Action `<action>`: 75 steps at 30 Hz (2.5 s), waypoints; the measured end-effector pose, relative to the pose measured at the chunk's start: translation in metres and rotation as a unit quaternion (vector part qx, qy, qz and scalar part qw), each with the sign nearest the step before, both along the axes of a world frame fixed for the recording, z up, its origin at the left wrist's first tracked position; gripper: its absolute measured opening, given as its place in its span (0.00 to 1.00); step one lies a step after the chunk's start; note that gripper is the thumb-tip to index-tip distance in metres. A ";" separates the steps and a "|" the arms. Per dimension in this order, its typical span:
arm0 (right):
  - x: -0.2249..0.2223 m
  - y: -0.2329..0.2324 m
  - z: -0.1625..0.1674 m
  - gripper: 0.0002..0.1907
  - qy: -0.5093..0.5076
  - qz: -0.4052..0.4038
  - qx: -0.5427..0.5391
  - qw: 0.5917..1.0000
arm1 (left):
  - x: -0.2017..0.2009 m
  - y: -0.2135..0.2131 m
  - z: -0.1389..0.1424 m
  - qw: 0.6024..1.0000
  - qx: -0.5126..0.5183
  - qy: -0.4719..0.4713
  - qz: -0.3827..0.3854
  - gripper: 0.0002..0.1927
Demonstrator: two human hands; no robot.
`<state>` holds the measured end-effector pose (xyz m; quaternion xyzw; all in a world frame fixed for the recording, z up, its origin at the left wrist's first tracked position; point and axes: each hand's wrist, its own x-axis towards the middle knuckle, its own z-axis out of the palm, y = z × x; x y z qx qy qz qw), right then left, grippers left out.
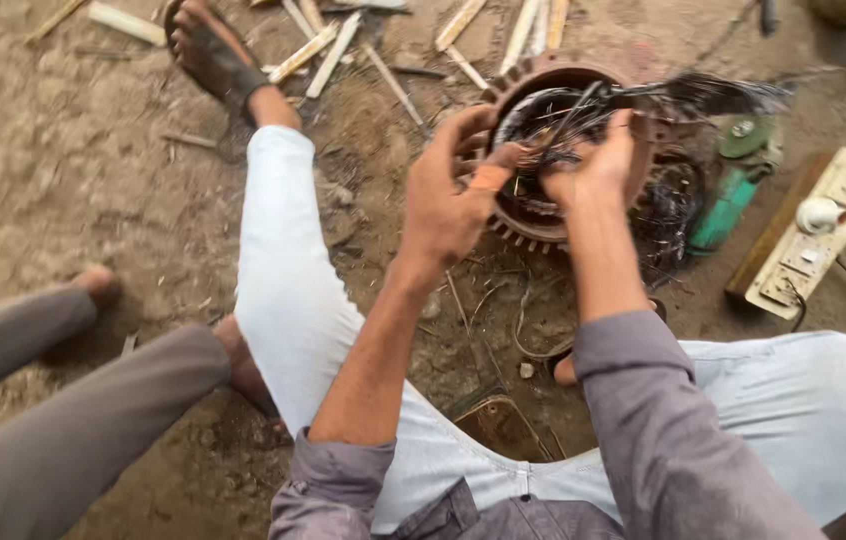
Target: The person uses a handheld angle grinder to cut copper wire coils inside a motor stator. They repeatedly cut the wire, pull out the severed strands by hand, and continue cutting until the stator is largely cleared of wire.
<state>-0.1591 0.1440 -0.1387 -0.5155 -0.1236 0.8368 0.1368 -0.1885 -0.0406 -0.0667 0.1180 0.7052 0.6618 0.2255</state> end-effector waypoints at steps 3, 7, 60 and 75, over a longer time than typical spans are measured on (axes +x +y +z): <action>0.007 -0.003 -0.003 0.45 0.033 -0.029 0.012 0.999 | 0.001 -0.001 0.001 0.999 -0.046 0.015 -0.007 0.29; 0.012 -0.007 -0.022 0.45 0.095 0.026 0.152 0.984 | 0.002 -0.006 0.009 1.000 0.005 0.022 -0.004 0.30; -0.061 -0.036 -0.017 0.23 -0.114 0.068 0.251 0.959 | -0.012 -0.026 0.001 0.985 0.121 -0.027 0.124 0.19; 0.149 0.246 0.049 0.34 -0.162 0.669 0.563 0.456 | 0.077 0.065 -0.058 0.974 -0.184 0.132 0.027 0.38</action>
